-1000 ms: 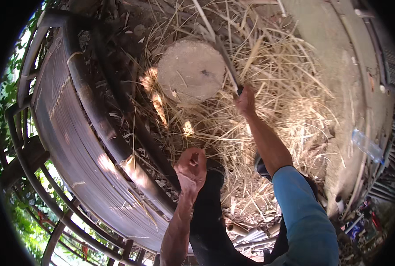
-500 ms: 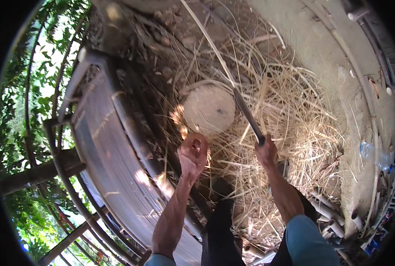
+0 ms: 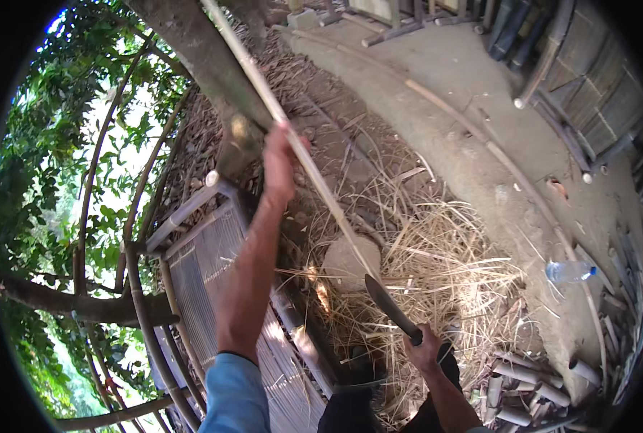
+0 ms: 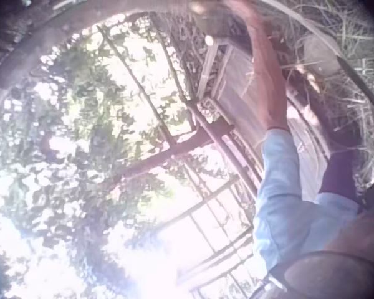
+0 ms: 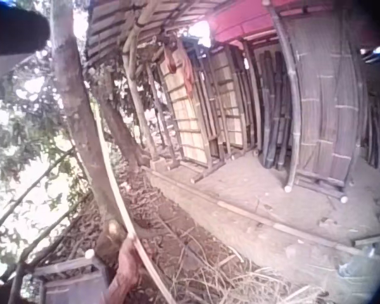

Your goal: The person shaves a long bamboo strip with a knife and weaves it onto a curved bamboo frame in an outdoor workshop.

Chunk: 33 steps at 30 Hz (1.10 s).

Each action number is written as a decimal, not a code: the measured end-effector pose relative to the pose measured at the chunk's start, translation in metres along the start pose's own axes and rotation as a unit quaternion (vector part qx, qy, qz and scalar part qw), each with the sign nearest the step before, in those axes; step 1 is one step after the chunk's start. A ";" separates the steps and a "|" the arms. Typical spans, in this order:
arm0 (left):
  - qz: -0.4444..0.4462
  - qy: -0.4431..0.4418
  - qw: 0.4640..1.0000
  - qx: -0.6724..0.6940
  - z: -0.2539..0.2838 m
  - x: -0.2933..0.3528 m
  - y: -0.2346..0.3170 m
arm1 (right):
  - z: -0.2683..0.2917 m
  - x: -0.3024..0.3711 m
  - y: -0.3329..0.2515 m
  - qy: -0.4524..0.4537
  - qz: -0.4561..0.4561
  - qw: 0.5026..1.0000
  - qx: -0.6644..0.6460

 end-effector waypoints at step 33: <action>-0.340 0.121 0.924 -0.127 0.182 0.277 0.268 | -0.098 0.067 0.120 -0.391 -0.212 0.895 0.034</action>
Point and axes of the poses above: each hand's wrist, its own x-axis away from the middle knuckle, its own z-axis out of the back of the hand, y = z × x, the point moved 9 cm from there along -x, towards the middle knuckle, and after that the axes turned 2 degrees about -z, right-handed, at the moved point
